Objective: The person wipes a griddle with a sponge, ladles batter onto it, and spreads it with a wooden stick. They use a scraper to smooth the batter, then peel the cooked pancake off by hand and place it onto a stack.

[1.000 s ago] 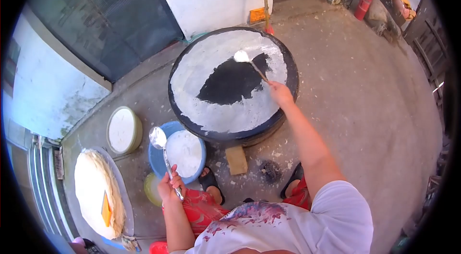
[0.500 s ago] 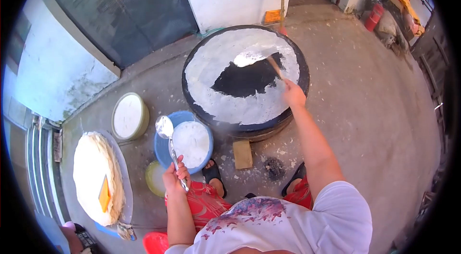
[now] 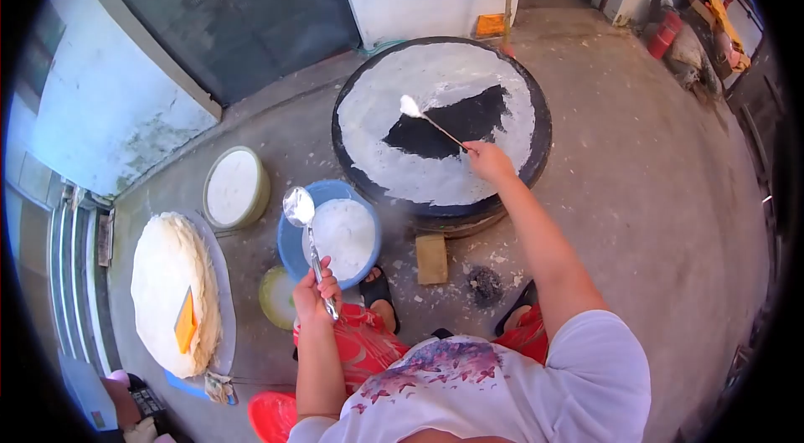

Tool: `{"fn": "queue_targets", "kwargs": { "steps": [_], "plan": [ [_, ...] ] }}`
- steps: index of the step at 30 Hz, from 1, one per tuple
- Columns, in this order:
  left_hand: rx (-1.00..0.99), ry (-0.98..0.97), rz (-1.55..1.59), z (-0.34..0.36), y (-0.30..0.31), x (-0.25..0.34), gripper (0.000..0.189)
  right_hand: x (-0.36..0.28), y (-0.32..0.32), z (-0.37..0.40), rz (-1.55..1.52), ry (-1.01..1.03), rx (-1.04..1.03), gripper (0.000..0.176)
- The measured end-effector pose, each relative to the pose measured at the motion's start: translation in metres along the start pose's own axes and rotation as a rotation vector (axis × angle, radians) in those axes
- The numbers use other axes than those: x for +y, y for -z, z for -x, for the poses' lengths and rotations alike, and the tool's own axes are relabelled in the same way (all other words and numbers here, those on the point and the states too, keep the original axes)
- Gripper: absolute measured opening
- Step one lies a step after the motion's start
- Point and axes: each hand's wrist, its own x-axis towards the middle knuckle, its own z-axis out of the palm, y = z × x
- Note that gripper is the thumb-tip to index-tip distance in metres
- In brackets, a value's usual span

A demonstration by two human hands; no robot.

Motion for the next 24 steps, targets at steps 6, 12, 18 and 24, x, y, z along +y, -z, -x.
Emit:
{"fn": "queue_targets", "kwargs": {
  "steps": [6, 12, 18, 24],
  "plan": [
    [-0.016, -0.024, -0.004, -0.001, 0.002, 0.001, 0.033, 0.026, 0.013, 0.015, -0.119, -0.215, 0.152, 0.027],
    [-0.006, 0.003, -0.012, 0.001, 0.001, 0.0, 0.033, -0.016, -0.01, 0.031, -0.07, 0.068, -0.077, 0.027],
    [-0.027, -0.008, -0.03, 0.002, 0.006, 0.004, 0.033, -0.024, 0.043, 0.06, 0.202, 0.156, 0.065, 0.032],
    [-0.023, -0.029, -0.052, 0.001, 0.006, 0.004, 0.033, -0.036, -0.043, 0.103, 0.423, 0.504, 0.308, 0.038]
  ]
}}
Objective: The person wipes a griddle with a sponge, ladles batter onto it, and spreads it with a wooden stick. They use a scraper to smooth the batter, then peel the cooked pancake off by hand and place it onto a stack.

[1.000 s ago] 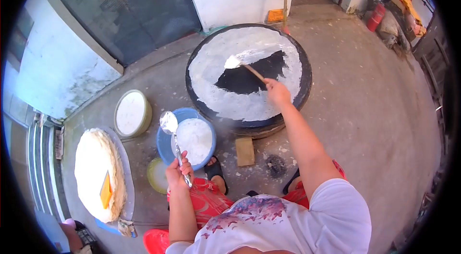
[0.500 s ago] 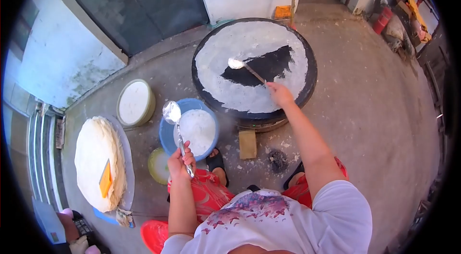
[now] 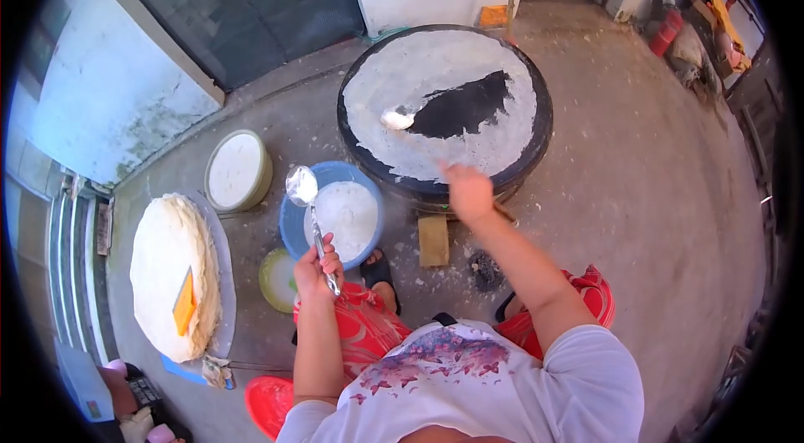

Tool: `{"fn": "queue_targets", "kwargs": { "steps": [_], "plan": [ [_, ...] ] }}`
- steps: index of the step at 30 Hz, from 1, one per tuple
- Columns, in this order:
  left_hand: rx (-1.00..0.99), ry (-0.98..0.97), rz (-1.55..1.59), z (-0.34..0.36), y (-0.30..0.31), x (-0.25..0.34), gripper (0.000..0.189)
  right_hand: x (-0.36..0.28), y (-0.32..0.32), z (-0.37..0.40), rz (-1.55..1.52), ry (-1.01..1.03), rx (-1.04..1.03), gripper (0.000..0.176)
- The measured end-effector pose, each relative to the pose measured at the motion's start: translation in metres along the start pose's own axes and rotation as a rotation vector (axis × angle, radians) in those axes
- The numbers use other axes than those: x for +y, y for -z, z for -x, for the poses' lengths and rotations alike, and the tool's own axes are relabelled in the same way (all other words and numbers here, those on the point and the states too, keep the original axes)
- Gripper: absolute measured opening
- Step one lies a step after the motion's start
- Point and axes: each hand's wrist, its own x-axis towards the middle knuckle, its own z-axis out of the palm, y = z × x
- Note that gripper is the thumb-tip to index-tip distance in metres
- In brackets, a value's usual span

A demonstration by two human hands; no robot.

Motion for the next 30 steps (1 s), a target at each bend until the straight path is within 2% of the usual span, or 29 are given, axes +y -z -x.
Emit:
{"fn": "queue_targets", "kwargs": {
  "steps": [3, 5, 7, 8, 9, 11, 12, 13, 15, 17, 19, 23, 25, 27, 30],
  "plan": [
    [-0.008, 0.041, 0.001, 0.001, -0.002, 0.0, 0.032, -0.003, -0.028, 0.004, 0.054, -0.019, -0.019, 0.037],
    [-0.001, 0.053, 0.015, 0.004, -0.002, -0.001, 0.031, 0.014, -0.023, -0.008, 0.079, -0.046, -0.02, 0.033],
    [-0.001, 0.043, 0.004, 0.003, 0.003, 0.001, 0.031, 0.023, -0.01, -0.022, 0.099, -0.278, -0.089, 0.033],
    [-0.005, 0.037, -0.008, 0.001, 0.003, 0.002, 0.03, 0.022, -0.004, -0.025, -0.038, -0.371, -0.101, 0.035],
    [-0.008, 0.043, -0.01, 0.0, 0.004, 0.003, 0.03, 0.016, -0.004, -0.022, -0.033, -0.376, -0.099, 0.035],
    [0.0, 0.016, 0.002, -0.002, 0.004, 0.004, 0.03, -0.002, -0.009, -0.009, -0.16, -0.239, -0.023, 0.04],
    [0.0, 0.017, 0.002, -0.001, 0.002, 0.003, 0.03, -0.008, -0.001, -0.006, -0.111, -0.13, -0.134, 0.041],
    [0.001, 0.018, 0.01, 0.001, 0.0, 0.003, 0.031, -0.002, -0.003, -0.006, -0.113, -0.131, -0.135, 0.041],
    [0.008, 0.017, 0.014, 0.002, 0.001, 0.004, 0.031, 0.027, -0.006, -0.01, 0.042, -0.253, -0.132, 0.041],
    [0.0, 0.035, 0.008, 0.003, 0.002, 0.004, 0.032, 0.04, 0.002, -0.016, 0.032, -0.32, -0.128, 0.04],
    [0.002, 0.039, 0.011, 0.001, 0.003, 0.006, 0.032, 0.043, 0.009, -0.018, -0.068, -0.493, -0.065, 0.038],
    [0.012, 0.018, 0.01, 0.001, 0.0, 0.005, 0.033, 0.013, 0.002, 0.01, -0.194, -0.466, -0.12, 0.038],
    [0.009, 0.021, 0.005, 0.002, -0.001, 0.004, 0.033, 0.015, -0.003, 0.021, -0.11, -0.069, -0.119, 0.038],
    [0.006, 0.025, -0.002, 0.004, 0.0, 0.004, 0.033, 0.049, -0.001, 0.005, 0.04, -0.288, -0.176, 0.042],
    [0.029, 0.038, -0.017, 0.004, -0.004, 0.002, 0.033, 0.079, 0.011, -0.01, 0.104, -0.425, -0.107, 0.045]
  ]
}}
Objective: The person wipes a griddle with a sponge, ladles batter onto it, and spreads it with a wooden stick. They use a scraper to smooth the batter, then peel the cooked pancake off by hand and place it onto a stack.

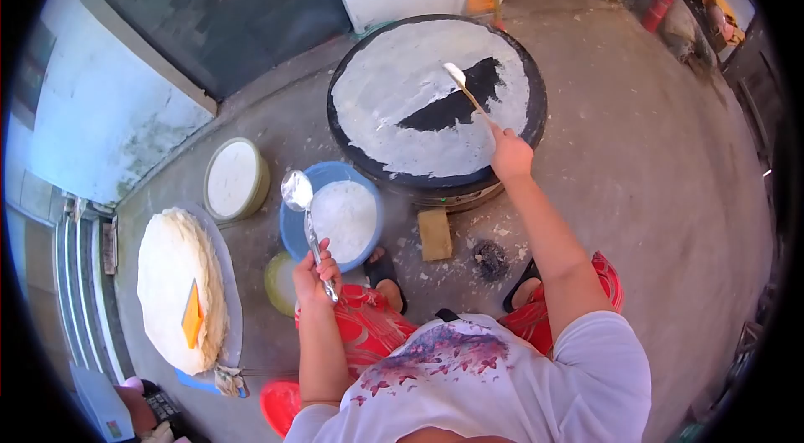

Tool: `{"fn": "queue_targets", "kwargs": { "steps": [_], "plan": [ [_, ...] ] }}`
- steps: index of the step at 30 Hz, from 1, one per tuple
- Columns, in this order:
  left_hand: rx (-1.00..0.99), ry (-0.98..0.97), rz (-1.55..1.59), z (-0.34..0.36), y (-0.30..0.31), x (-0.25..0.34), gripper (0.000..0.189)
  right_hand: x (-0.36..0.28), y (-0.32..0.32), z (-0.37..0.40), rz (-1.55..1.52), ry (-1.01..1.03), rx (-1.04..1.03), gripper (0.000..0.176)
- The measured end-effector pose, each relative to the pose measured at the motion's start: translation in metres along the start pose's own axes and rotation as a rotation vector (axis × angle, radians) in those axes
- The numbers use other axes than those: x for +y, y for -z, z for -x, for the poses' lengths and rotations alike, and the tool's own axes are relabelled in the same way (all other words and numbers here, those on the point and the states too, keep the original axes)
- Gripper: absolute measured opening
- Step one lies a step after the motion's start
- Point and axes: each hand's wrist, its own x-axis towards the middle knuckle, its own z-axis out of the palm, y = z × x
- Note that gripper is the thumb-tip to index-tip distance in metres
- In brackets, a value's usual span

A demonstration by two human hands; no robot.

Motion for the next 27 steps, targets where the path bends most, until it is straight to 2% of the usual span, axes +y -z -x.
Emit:
{"fn": "queue_targets", "kwargs": {
  "steps": [2, 3, 5, 6, 7, 9, 11, 13, 14, 16, 17, 19, 23, 24, 25, 27],
  "plan": [
    [0.025, -0.039, -0.004, -0.001, 0.0, 0.0, 0.034, -0.003, -0.001, 0.002, -0.259, -0.143, 0.0, 0.045],
    [0.023, -0.037, -0.007, 0.0, 0.0, 0.0, 0.034, -0.009, -0.003, 0.011, -0.258, -0.147, 0.003, 0.045],
    [0.006, -0.034, 0.024, -0.001, -0.001, -0.001, 0.034, -0.021, -0.008, 0.028, -0.249, 0.05, 0.015, 0.043],
    [0.008, -0.033, 0.018, -0.002, 0.0, -0.002, 0.034, -0.015, -0.011, 0.026, -0.148, 0.1, 0.015, 0.041],
    [0.011, -0.034, 0.003, -0.002, 0.0, -0.002, 0.034, -0.003, -0.015, 0.018, -0.153, 0.091, 0.011, 0.041],
    [0.014, -0.033, -0.016, -0.001, -0.001, -0.001, 0.034, 0.019, -0.013, -0.006, -0.007, -0.068, 0.023, 0.041],
    [0.026, -0.028, -0.026, -0.002, -0.001, -0.001, 0.034, 0.025, -0.005, -0.01, -0.03, -0.078, 0.081, 0.037],
    [0.016, -0.039, -0.006, -0.003, -0.001, -0.003, 0.034, 0.017, -0.006, -0.003, -0.216, -0.178, 0.126, 0.034],
    [0.013, -0.058, 0.015, -0.003, -0.002, -0.003, 0.034, 0.01, -0.005, 0.006, -0.215, -0.178, 0.128, 0.034],
    [0.009, -0.062, 0.015, -0.004, -0.006, -0.004, 0.034, -0.005, 0.006, 0.022, -0.193, -0.005, 0.012, 0.033],
    [0.014, -0.064, 0.012, -0.003, -0.006, -0.006, 0.034, 0.002, 0.0, 0.018, -0.196, -0.008, 0.01, 0.033],
    [0.029, -0.059, -0.009, -0.002, -0.006, -0.006, 0.033, 0.028, -0.014, 0.001, 0.009, -0.05, 0.034, 0.035],
    [-0.015, 0.001, 0.033, -0.007, 0.004, 0.0, 0.034, 0.057, 0.003, -0.017, 0.014, -0.196, 0.061, 0.038],
    [-0.019, 0.006, 0.032, -0.007, 0.0, -0.003, 0.034, 0.05, 0.021, -0.015, -0.107, -0.282, -0.023, 0.036],
    [0.026, -0.036, 0.014, -0.005, -0.004, -0.006, 0.033, 0.053, 0.015, -0.011, -0.105, -0.285, -0.019, 0.036],
    [0.066, -0.077, -0.003, -0.004, -0.011, -0.008, 0.033, 0.061, -0.012, -0.006, -0.425, -0.324, -0.062, 0.036]
  ]
}}
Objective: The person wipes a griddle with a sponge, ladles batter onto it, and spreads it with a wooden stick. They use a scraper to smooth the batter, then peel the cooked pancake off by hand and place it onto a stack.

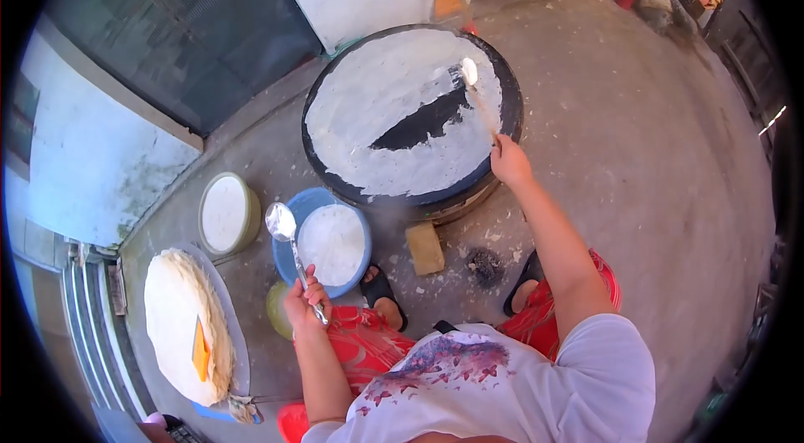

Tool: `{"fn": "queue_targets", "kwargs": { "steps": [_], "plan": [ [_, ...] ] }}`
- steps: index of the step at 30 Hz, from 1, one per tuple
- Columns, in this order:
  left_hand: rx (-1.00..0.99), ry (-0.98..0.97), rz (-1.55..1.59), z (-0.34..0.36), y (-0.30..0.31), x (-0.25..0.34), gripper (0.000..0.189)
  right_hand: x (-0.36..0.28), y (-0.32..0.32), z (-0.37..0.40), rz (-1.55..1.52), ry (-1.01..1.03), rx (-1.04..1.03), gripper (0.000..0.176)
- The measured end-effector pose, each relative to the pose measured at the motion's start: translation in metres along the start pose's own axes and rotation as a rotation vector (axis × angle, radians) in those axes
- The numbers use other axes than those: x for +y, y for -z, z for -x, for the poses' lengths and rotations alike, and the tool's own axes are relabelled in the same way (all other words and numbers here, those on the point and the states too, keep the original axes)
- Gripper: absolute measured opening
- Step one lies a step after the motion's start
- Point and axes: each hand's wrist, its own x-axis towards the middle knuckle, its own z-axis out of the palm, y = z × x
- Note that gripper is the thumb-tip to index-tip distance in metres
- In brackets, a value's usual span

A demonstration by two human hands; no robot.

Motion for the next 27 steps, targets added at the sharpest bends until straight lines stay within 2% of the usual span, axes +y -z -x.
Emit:
{"fn": "queue_targets", "kwargs": {
  "steps": [1, 3, 7, 9, 10, 12, 13, 15, 16, 18, 19, 21, 22, 24, 25, 27],
  "plan": [
    [-0.007, -0.01, -0.003, 0.0, 0.0, -0.001, 0.033, 0.011, -0.003, -0.008, 0.001, -0.002, 0.002, 0.036],
    [-0.007, -0.02, -0.011, -0.001, 0.003, -0.002, 0.033, 0.034, -0.001, -0.029, -0.2, -0.013, 0.015, 0.037],
    [-0.026, 0.015, -0.024, -0.003, 0.002, -0.001, 0.033, 0.052, 0.014, -0.071, -0.142, -0.161, -0.039, 0.034],
    [-0.015, 0.022, -0.022, -0.003, 0.001, -0.001, 0.033, 0.058, 0.009, -0.078, -0.135, 0.02, -0.16, 0.031],
    [-0.018, 0.013, -0.029, -0.003, 0.001, -0.002, 0.033, 0.05, 0.017, -0.074, -0.135, 0.021, -0.158, 0.031],
    [-0.022, 0.002, -0.03, -0.006, 0.001, -0.004, 0.033, 0.037, 0.033, -0.064, -0.503, -0.267, -0.184, 0.03],
    [-0.024, -0.007, -0.035, -0.006, 0.002, -0.005, 0.033, 0.051, 0.02, -0.072, -0.501, -0.27, -0.188, 0.03],
    [-0.019, -0.021, -0.046, -0.006, 0.003, -0.004, 0.033, 0.066, -0.005, -0.086, -0.227, 0.004, -0.06, 0.028],
    [-0.022, -0.003, -0.044, -0.006, 0.002, -0.003, 0.032, 0.065, -0.007, -0.082, -0.231, 0.001, -0.063, 0.028],
    [-0.027, 0.016, -0.038, -0.007, 0.004, -0.001, 0.032, 0.06, 0.002, -0.068, -0.126, 0.195, -0.055, 0.026],
    [-0.044, 0.033, -0.024, -0.009, 0.007, 0.001, 0.033, 0.058, 0.017, -0.058, -0.125, 0.196, -0.054, 0.026],
    [-0.065, 0.053, -0.004, -0.012, 0.01, 0.003, 0.035, 0.06, 0.044, -0.044, -0.369, 0.007, -0.278, 0.025],
    [-0.073, 0.043, -0.015, -0.012, 0.011, 0.003, 0.035, 0.06, 0.044, -0.043, -0.364, 0.008, -0.28, 0.025],
    [-0.071, 0.037, -0.027, -0.011, 0.014, 0.0, 0.035, 0.064, 0.041, -0.035, -0.255, -0.225, -0.053, 0.026],
    [-0.067, 0.035, -0.033, -0.011, 0.013, 0.0, 0.035, 0.062, 0.029, -0.032, -0.256, -0.229, -0.053, 0.026],
    [-0.07, 0.03, -0.041, -0.012, 0.008, 0.001, 0.035, 0.042, -0.006, -0.027, -0.19, -0.07, -0.056, 0.026]
  ]
}}
